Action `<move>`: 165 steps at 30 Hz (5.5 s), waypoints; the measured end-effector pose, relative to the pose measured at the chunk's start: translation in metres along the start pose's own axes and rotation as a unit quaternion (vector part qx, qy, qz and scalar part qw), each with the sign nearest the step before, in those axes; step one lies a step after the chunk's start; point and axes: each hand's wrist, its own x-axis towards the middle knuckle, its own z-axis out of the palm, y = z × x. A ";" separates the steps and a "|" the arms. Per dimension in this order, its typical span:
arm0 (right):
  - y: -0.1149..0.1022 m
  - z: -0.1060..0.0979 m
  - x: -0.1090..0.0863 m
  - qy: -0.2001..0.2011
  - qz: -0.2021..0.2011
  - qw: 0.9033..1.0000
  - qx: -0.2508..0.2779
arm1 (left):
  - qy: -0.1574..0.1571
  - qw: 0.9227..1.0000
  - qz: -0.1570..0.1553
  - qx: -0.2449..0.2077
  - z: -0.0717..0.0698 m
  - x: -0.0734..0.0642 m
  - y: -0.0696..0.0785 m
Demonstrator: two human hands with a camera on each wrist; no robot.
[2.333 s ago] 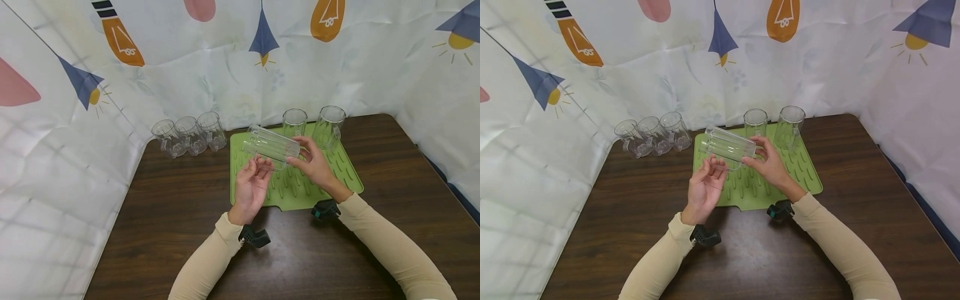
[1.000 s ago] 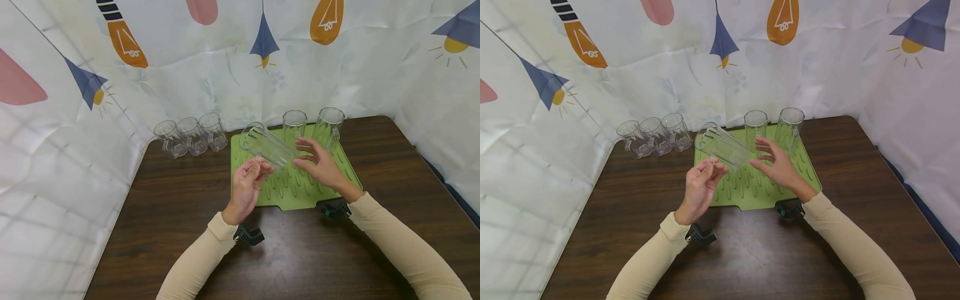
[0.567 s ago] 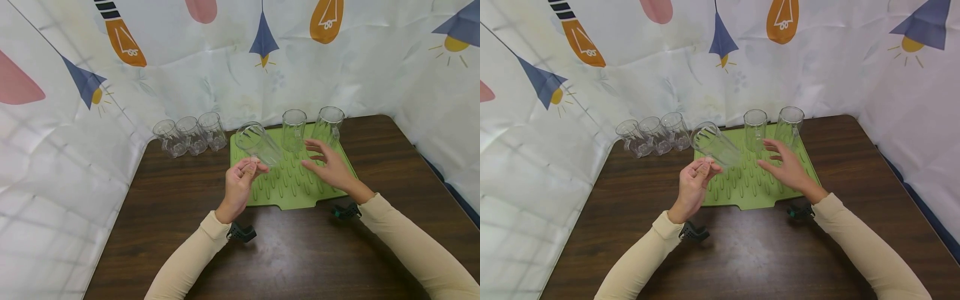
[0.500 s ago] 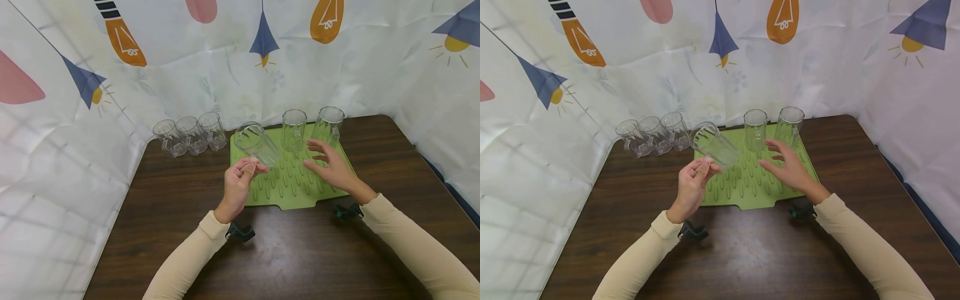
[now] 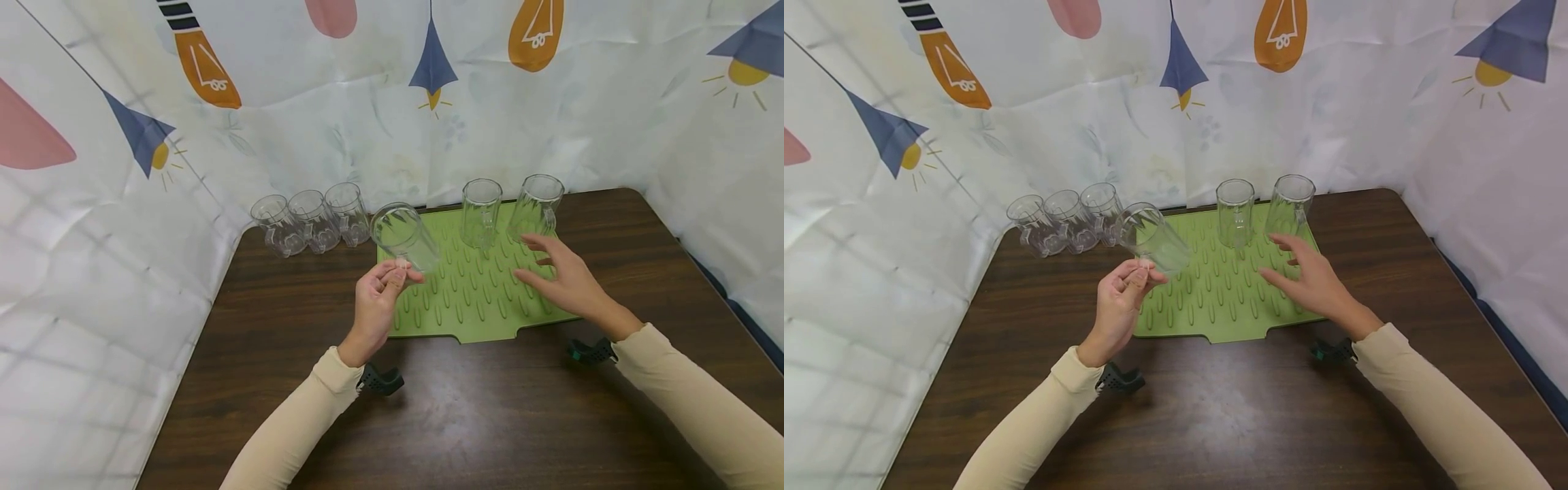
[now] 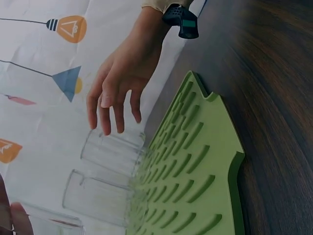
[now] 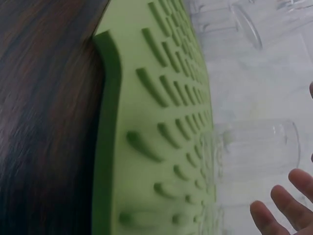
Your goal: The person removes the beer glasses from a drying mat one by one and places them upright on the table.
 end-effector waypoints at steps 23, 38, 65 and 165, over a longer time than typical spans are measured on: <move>0.026 -0.012 -0.015 -0.054 -0.025 0.989 -0.137 | 0.004 0.999 -0.001 0.046 -0.023 -0.003 0.004; 0.042 -0.013 -0.024 -0.103 -0.038 0.975 -0.194 | 0.033 0.998 0.007 0.048 -0.035 -0.004 0.005; 0.052 -0.014 -0.030 -0.199 0.056 0.951 -0.231 | 0.056 0.989 0.002 0.136 -0.075 -0.009 0.010; 0.063 -0.010 -0.032 -0.220 0.106 0.933 -0.266 | 0.152 0.974 -0.021 0.164 -0.258 -0.013 0.012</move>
